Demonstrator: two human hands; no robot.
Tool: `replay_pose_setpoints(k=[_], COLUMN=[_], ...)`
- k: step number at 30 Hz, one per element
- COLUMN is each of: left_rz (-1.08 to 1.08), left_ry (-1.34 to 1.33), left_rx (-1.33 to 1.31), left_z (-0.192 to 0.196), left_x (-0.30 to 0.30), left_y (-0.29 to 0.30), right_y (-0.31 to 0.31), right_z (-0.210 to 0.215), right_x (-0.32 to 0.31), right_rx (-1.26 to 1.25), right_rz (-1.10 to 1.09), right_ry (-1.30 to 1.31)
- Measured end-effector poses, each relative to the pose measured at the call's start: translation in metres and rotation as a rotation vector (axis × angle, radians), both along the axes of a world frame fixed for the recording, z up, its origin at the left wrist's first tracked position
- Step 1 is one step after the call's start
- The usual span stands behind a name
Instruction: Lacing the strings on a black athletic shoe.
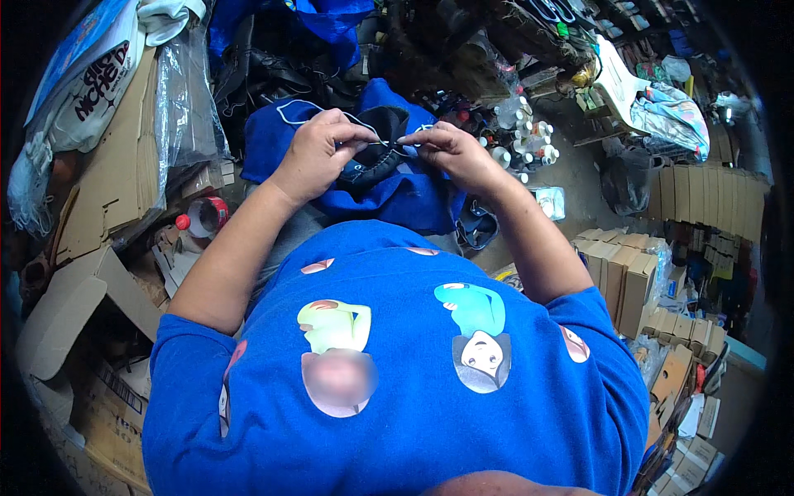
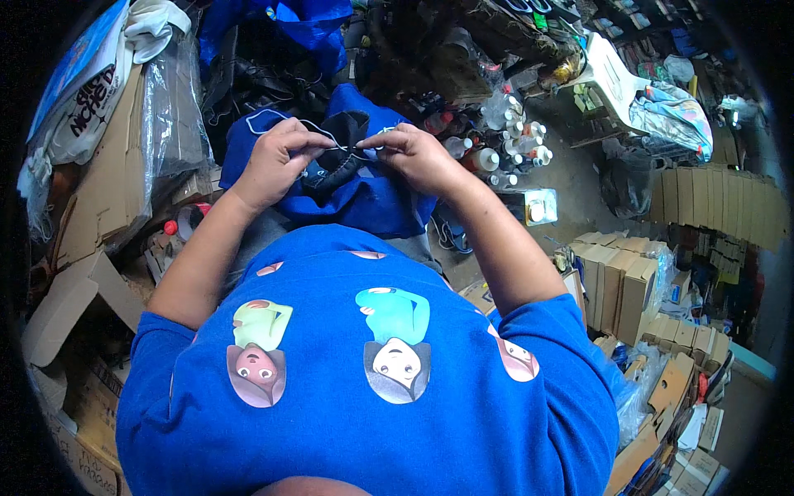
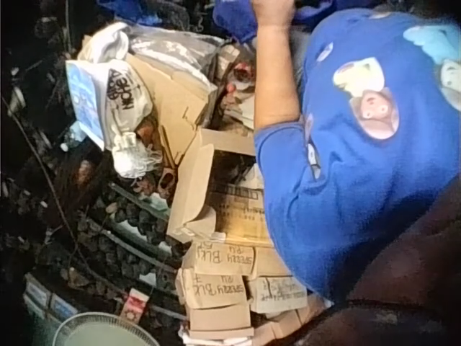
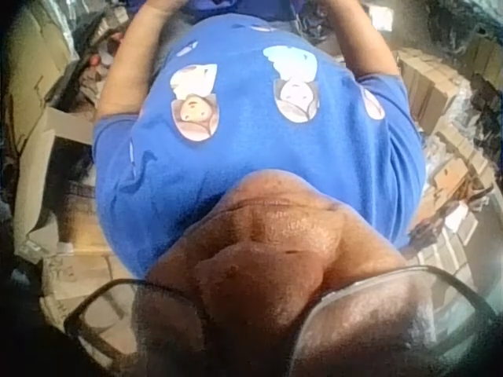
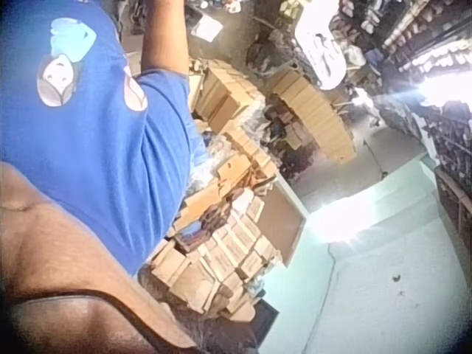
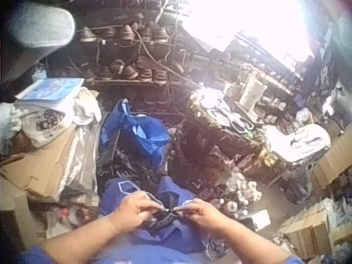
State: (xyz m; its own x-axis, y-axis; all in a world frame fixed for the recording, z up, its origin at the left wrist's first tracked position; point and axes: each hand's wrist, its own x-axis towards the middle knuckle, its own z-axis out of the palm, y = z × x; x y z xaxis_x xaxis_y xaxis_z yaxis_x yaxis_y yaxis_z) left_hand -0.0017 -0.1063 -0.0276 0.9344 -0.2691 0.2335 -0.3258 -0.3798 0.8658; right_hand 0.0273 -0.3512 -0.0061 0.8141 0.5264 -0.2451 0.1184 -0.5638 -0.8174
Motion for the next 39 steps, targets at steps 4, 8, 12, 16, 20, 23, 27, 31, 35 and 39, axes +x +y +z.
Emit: replay_pose_setpoints(k=[4,8,12,16,20,23,27,31,35,39], left_rz=[0.014,0.106,0.019,0.023,0.020,0.012,0.005,-0.022,-0.090,-0.126], left_ry=[-0.258,-0.213,-0.066,-0.034,-0.027,-0.026,-0.022,-0.039,0.008,0.032], left_rx=[0.373,0.377,0.101,0.188,0.204,0.208,0.220,0.214,0.191,0.149], left_z=[-0.007,-0.007,-0.009,-0.015,-0.016,-0.017,-0.019,-0.020,-0.020,-0.019], left_x=[-0.001,-0.001,0.007,0.009,0.010,0.011,0.010,0.011,0.019,0.025], left_y=[0.004,0.002,0.001,0.002,0.002,0.003,0.002,0.000,-0.004,-0.004], right_y=[0.000,0.002,-0.003,-0.002,-0.002,-0.001,-0.001,-0.003,-0.007,-0.005], right_z=[0.009,0.008,0.002,0.003,0.003,0.003,0.004,0.003,-0.003,0.002], right_x=[0.007,0.001,0.009,0.020,0.024,0.027,0.027,0.027,0.029,0.027], right_rx=[-0.115,-0.216,-0.060,-0.075,-0.080,-0.092,-0.114,-0.058,-0.016,-0.002], right_rz=[0.069,0.138,0.059,0.119,0.108,0.103,0.106,0.140,0.161,0.139], right_ry=[-0.014,-0.223,-0.032,0.016,0.054,0.056,0.065,0.108,0.133,0.131])
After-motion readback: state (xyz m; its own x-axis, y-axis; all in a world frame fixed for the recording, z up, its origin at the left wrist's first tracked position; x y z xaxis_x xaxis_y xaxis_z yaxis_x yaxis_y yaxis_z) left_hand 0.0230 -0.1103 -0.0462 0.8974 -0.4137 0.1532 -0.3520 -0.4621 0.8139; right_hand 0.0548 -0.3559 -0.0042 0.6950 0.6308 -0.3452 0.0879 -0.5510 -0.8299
